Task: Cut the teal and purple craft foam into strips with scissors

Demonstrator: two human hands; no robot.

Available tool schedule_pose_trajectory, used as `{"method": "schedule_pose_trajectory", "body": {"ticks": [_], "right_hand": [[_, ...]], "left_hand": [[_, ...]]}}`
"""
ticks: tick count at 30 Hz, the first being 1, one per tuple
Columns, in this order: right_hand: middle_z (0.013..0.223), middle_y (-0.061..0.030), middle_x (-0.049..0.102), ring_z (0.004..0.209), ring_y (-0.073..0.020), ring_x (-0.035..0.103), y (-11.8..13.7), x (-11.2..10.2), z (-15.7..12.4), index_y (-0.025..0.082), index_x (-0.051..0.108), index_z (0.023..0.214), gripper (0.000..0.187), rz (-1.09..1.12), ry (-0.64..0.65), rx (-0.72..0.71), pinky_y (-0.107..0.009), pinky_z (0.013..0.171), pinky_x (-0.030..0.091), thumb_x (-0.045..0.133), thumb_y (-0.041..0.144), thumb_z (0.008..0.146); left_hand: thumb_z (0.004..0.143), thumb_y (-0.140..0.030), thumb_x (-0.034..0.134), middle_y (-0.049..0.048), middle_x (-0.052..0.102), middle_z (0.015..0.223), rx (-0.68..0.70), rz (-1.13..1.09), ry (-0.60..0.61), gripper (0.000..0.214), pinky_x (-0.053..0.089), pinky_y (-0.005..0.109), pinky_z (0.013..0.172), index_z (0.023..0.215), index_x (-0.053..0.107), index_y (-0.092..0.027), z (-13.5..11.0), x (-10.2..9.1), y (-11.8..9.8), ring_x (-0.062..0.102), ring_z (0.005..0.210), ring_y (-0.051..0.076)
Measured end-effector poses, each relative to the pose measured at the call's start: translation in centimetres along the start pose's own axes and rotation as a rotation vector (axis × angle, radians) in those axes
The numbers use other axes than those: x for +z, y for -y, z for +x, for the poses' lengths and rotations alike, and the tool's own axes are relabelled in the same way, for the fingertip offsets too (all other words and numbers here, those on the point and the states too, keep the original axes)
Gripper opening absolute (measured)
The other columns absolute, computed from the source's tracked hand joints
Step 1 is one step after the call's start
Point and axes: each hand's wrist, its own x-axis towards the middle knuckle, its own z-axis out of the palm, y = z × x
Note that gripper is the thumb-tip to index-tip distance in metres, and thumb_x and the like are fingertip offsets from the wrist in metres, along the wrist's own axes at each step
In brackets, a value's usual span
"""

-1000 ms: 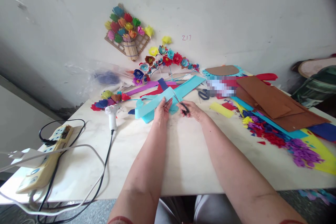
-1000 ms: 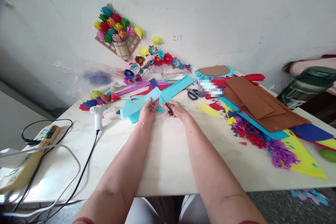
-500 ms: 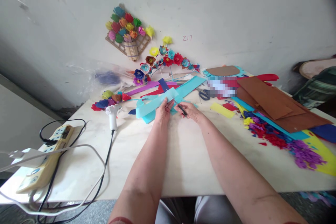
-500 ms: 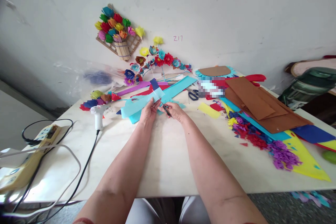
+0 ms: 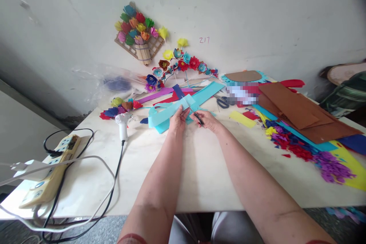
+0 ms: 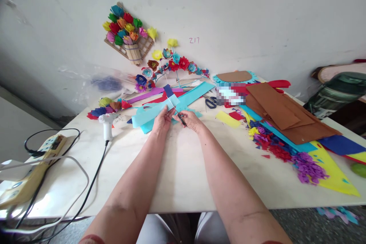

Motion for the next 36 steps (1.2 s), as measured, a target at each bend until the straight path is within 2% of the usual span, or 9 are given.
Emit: {"method": "schedule_pose_trajectory", "body": {"ticks": [6,12,21,28,33,36], "right_hand": [[0.050,0.0059,0.045,0.042,-0.0059,0.040,-0.4,-0.1,0.2,0.015,0.062,0.074,0.031,0.001,0.012,0.007,-0.017,0.037,0.030,0.069,0.043,0.063],[0.052,0.0049,0.046,0.044,-0.0068,0.041,-1.0,-0.2,0.5,0.015,0.062,0.076,0.033,0.022,0.020,0.003,-0.018,0.039,0.034,0.070,0.044,0.064],[0.050,0.0054,0.045,0.042,-0.0067,0.039,-2.6,-0.3,1.5,0.013,0.064,0.078,0.032,0.045,0.023,-0.049,-0.020,0.039,0.034,0.072,0.040,0.062],[0.048,0.0063,0.045,0.040,-0.0062,0.038,-2.0,0.0,1.5,0.013,0.062,0.074,0.032,0.038,0.009,-0.035,-0.020,0.036,0.033,0.076,0.037,0.058],[0.048,0.0064,0.044,0.038,-0.0053,0.035,-1.4,0.2,1.3,0.013,0.059,0.071,0.039,0.059,-0.009,0.001,-0.019,0.032,0.031,0.079,0.040,0.052],[0.048,0.0061,0.045,0.037,-0.0054,0.037,-0.9,0.3,0.9,0.014,0.058,0.071,0.038,0.041,-0.001,0.034,-0.018,0.030,0.030,0.078,0.042,0.055]], "left_hand": [[0.076,-0.008,0.059,0.0085,0.070,0.083,-0.019,-0.025,-0.016,0.013,0.053,0.034,0.081,0.088,0.064,-0.012,0.1,0.0,0.0,0.068,0.083,0.022],[0.077,-0.006,0.058,0.0049,0.069,0.073,-0.025,-0.044,-0.023,0.010,0.054,0.032,0.075,0.083,0.063,-0.013,-0.1,0.3,-0.1,0.068,0.071,0.019],[0.076,-0.007,0.059,0.0069,0.069,0.075,-0.022,-0.055,-0.024,0.008,0.054,0.033,0.078,0.080,0.063,-0.012,0.0,0.2,-0.1,0.068,0.074,0.020],[0.077,-0.007,0.059,0.0062,0.069,0.075,-0.028,-0.049,-0.035,0.008,0.054,0.031,0.075,0.082,0.063,-0.012,-0.1,0.3,-0.2,0.068,0.073,0.019],[0.077,-0.008,0.059,0.0066,0.069,0.078,-0.032,-0.052,-0.041,0.012,0.054,0.031,0.074,0.088,0.063,-0.013,0.1,0.1,-0.2,0.068,0.076,0.019],[0.078,-0.007,0.058,0.0071,0.069,0.078,-0.033,-0.052,-0.050,0.012,0.054,0.031,0.074,0.087,0.063,-0.012,0.1,0.1,-0.2,0.068,0.076,0.020]]}}
